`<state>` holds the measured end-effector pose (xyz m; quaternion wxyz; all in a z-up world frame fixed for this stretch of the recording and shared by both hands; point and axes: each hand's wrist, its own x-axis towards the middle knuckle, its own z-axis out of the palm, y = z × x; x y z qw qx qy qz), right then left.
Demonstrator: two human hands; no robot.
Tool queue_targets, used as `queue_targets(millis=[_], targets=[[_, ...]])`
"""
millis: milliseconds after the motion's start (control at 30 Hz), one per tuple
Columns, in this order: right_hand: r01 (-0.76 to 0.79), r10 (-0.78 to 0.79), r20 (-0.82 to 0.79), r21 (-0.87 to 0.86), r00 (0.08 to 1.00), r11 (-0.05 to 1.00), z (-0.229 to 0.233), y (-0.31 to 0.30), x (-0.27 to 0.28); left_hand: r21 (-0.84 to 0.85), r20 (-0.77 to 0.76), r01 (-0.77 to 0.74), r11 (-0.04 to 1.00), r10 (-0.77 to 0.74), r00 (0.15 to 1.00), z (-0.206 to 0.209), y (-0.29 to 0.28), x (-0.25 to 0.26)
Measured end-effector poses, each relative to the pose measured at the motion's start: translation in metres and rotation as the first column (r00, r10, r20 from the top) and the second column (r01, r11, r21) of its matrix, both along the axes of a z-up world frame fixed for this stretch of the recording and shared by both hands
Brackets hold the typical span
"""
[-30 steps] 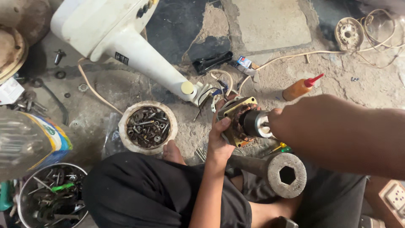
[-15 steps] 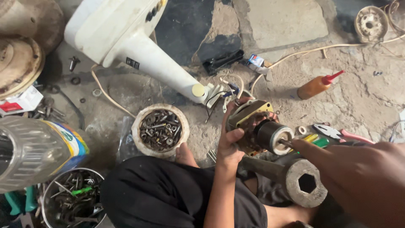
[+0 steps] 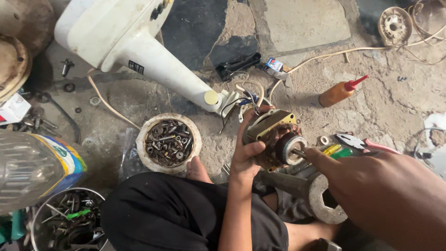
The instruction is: The person sits on the floor and works on a disassembled motor component, likely a stator. They use a screwdriver to adjust internal parts and a hammer to tap the component, while handling various small metal parts and tools scattered around.
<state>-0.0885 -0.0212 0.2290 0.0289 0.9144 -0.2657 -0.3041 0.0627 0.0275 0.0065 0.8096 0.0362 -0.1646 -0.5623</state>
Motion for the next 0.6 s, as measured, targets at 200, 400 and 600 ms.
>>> queue_targets(millis=[200,400,600], targets=[[0.213,-0.215,-0.203,-0.031,0.955,0.977,0.018,0.002,0.033,0.062,-0.019,-0.056,0.997,0.057,0.998,0.000,-0.001,-0.003],[0.269,-0.268,-0.019,0.116,0.963,0.956,0.030,-0.037,0.055,0.144,-0.265,-0.022,0.989,0.060,0.962,-0.003,-0.007,-0.016],[-0.175,-0.757,0.324,0.946,0.567,0.274,-0.023,-0.115,-0.012,0.216,-0.406,0.039,0.976,0.053,0.912,-0.018,-0.009,-0.025]])
